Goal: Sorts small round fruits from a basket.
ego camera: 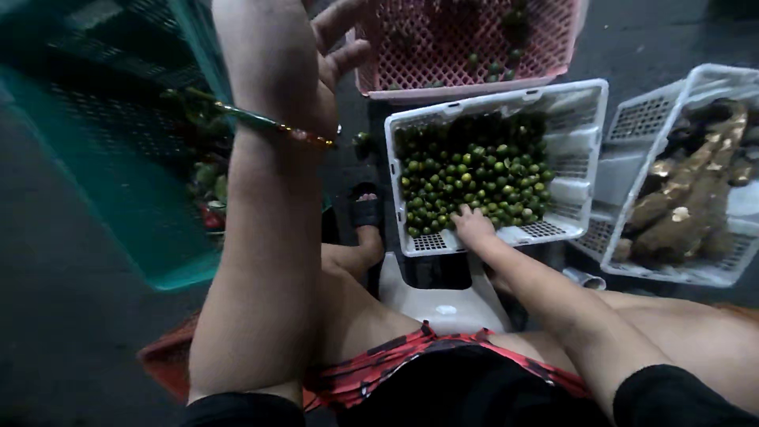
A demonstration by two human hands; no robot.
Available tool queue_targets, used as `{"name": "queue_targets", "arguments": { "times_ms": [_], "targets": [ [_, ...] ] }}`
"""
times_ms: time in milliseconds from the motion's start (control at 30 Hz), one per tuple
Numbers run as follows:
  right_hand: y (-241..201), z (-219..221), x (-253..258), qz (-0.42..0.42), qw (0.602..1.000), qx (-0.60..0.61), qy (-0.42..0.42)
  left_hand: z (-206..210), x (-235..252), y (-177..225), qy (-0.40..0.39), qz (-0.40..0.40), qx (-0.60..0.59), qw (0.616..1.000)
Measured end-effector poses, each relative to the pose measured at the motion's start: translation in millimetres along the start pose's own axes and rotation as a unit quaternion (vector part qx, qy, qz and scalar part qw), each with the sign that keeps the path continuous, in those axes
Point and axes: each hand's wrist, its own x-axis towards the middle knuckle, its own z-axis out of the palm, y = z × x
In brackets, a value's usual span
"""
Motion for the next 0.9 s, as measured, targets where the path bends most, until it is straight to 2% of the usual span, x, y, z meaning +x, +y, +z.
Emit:
{"name": "queue_targets", "arguments": {
  "times_ms": [100, 200, 267, 300, 333, 367, 433, 467, 500, 533, 633, 767, 833, 900],
  "targets": [
    [0.4, -5.6, 1.2, 0.043, 0.999, -0.001, -0.032, -7.3, 11.6, 2.0, 0.02, -0.029, -0.005, 0.999],
    [22.6, 9.1, 2.1, 0.012, 0.998, 0.034, 0.054, -12.1, 12.9, -2.1, 0.02, -0.018, 0.007, 1.0],
    [44.8, 7.3, 1.7, 0.009, 0.979, 0.148, 0.136, -6.8, 11.3, -5.5, 0.0, -0.003, 0.014, 1.0],
    [52.7, -0.6, -1.5, 0.021, 0.956, 0.244, 0.161, -2.7, 9.8, -8.0, -0.006, 0.001, 0.023, 1.0],
    [58.5, -10.9, -8.4, 0.042, 0.916, 0.36, 0.171, 2.2, 7.4, -12.0, -0.019, -0.007, 0.038, 0.999],
    [62.5, -22.6, -17.6, 0.063, 0.858, 0.482, 0.164, 7.4, 4.5, -17.4, -0.041, -0.025, 0.058, 0.997],
    [66.3, -49.9, -38.1, 0.04, 0.685, 0.719, 0.111, 20.6, -1.2, -24.8, -0.098, -0.074, 0.089, 0.988],
    [67.3, -62.1, -50.6, 0.016, 0.594, 0.801, 0.074, 27.5, -6.7, -27.8, -0.117, -0.094, 0.089, 0.985],
    [68.6, -72.1, -62.2, -0.017, 0.526, 0.849, 0.039, 32.4, -12.1, -30.6, -0.136, -0.104, 0.083, 0.982],
    [69.2, -80.5, -72.3, -0.052, 0.478, 0.877, 0.013, 35.6, -16.3, -32.2, -0.156, -0.11, 0.084, 0.978],
    [65.5, -93.4, -96.7, -0.143, 0.396, 0.907, -0.032, 38.4, -32.0, -40.7, -0.173, -0.133, 0.076, 0.973],
    [54.8, -108.4, -108.3, -0.206, 0.328, 0.92, -0.06, 39.2, -59.9, -55.3, -0.175, -0.176, 0.073, 0.966],
    [49.8, -118.6, -106.6, -0.212, 0.326, 0.92, -0.06, 38.3, -64.8, -53.5, -0.189, -0.168, 0.071, 0.965],
    [44.7, -137.9, -97.5, -0.193, 0.361, 0.912, -0.039, 37.1, -62.7, -46.8, -0.195, -0.151, 0.059, 0.967]
  ]
}}
